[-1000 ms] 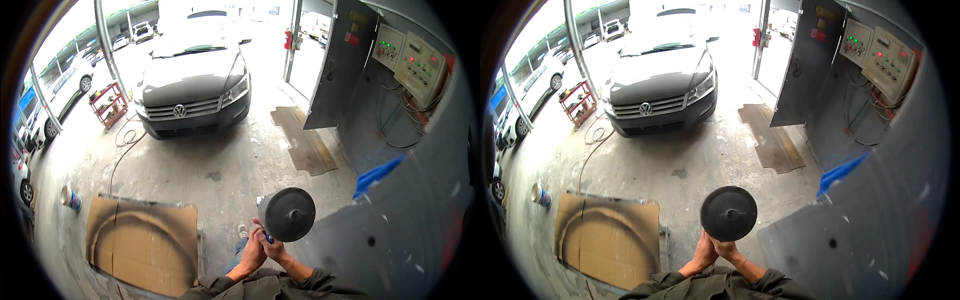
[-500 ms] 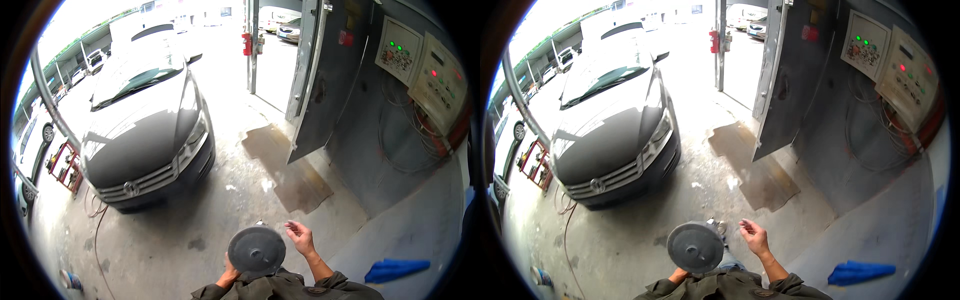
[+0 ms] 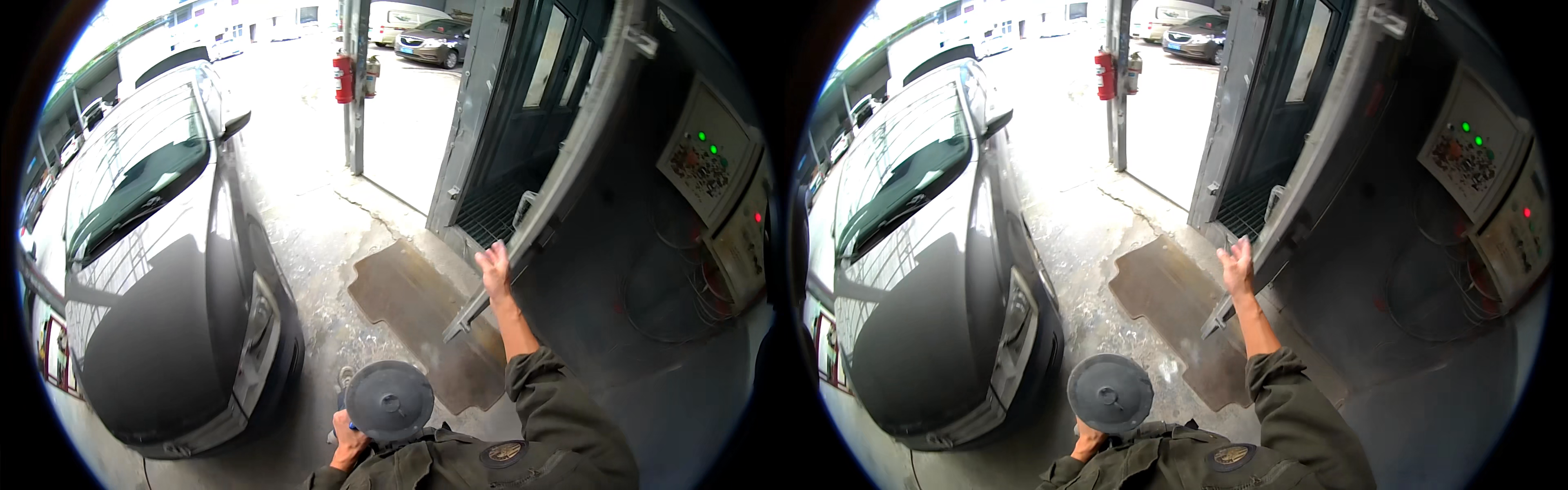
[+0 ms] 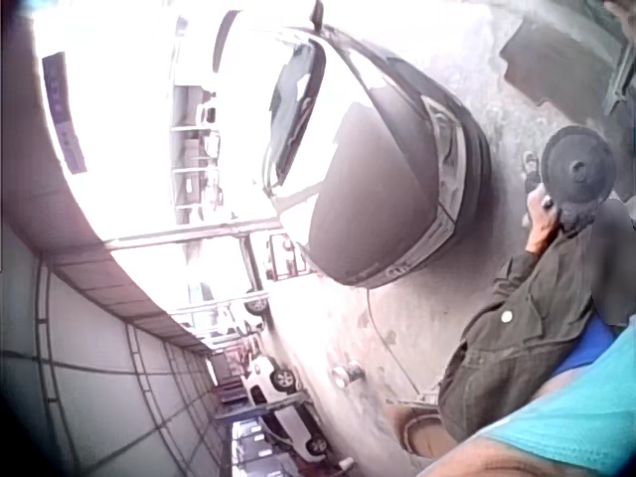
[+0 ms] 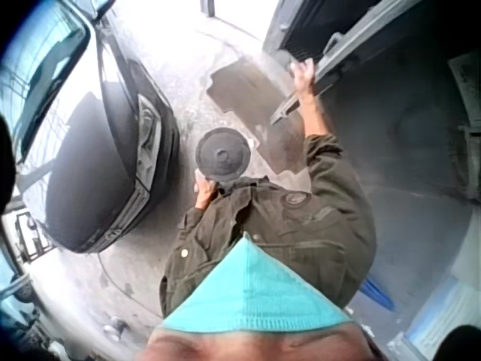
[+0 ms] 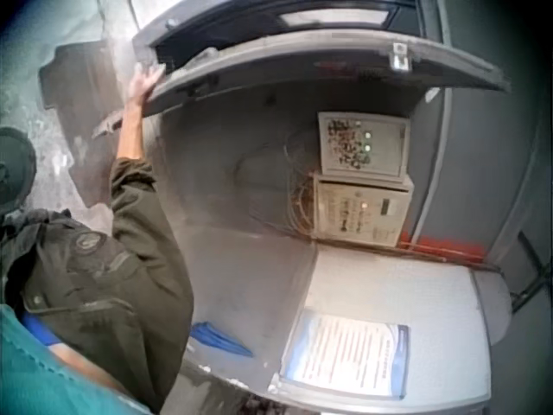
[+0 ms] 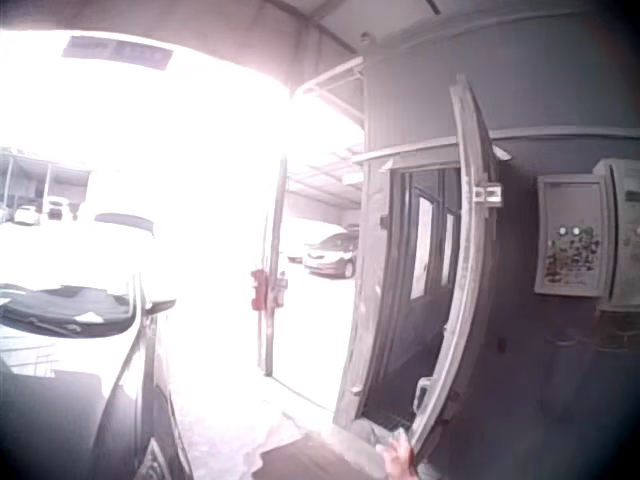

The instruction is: The person sprays blue paint onto the side of a car using a spray gun. The person then exits the booth, pours the remaining paint into a container, and adds a solvent to clean the spray gun.

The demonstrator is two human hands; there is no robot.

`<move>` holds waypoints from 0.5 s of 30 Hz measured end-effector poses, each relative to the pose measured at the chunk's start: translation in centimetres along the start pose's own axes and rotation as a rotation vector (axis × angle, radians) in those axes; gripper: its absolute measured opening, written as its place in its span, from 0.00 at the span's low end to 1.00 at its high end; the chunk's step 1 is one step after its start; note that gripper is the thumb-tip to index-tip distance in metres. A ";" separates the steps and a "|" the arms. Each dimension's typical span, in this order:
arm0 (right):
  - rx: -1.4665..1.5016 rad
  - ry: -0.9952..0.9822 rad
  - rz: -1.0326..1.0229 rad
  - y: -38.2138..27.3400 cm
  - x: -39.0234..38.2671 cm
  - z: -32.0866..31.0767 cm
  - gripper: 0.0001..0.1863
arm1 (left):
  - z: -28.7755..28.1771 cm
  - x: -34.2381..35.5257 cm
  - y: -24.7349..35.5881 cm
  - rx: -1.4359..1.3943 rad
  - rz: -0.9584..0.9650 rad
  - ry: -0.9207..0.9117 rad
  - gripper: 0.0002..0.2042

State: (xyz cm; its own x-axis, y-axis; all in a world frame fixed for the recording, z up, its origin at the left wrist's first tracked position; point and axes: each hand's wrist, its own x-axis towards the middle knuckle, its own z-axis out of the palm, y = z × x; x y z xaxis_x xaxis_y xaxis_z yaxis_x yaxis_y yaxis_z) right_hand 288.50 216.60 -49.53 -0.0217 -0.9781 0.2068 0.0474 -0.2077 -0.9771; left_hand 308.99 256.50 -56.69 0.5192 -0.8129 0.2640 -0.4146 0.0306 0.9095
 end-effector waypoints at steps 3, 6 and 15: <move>-0.043 0.188 -0.159 1.1 6.9 1.4 0.44 | 2.1 10.4 -6.4 0.144 0.137 -0.155 0.10; 0.008 0.246 -0.169 2.4 6.1 -2.0 0.40 | 4.8 21.4 -6.4 0.064 0.041 -0.306 0.10; -0.196 0.693 -0.175 -1.4 2.5 -1.3 0.38 | 24.4 45.9 -7.1 -0.116 0.077 -0.726 0.09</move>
State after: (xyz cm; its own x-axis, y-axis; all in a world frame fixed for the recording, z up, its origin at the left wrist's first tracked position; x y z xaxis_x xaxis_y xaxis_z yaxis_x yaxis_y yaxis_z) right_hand 287.08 214.50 -47.70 -0.6411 -0.6861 0.3440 -0.1919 -0.2906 -0.9374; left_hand 317.57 204.78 -58.83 -0.1503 -0.9849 0.0856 -0.3277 0.1313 0.9356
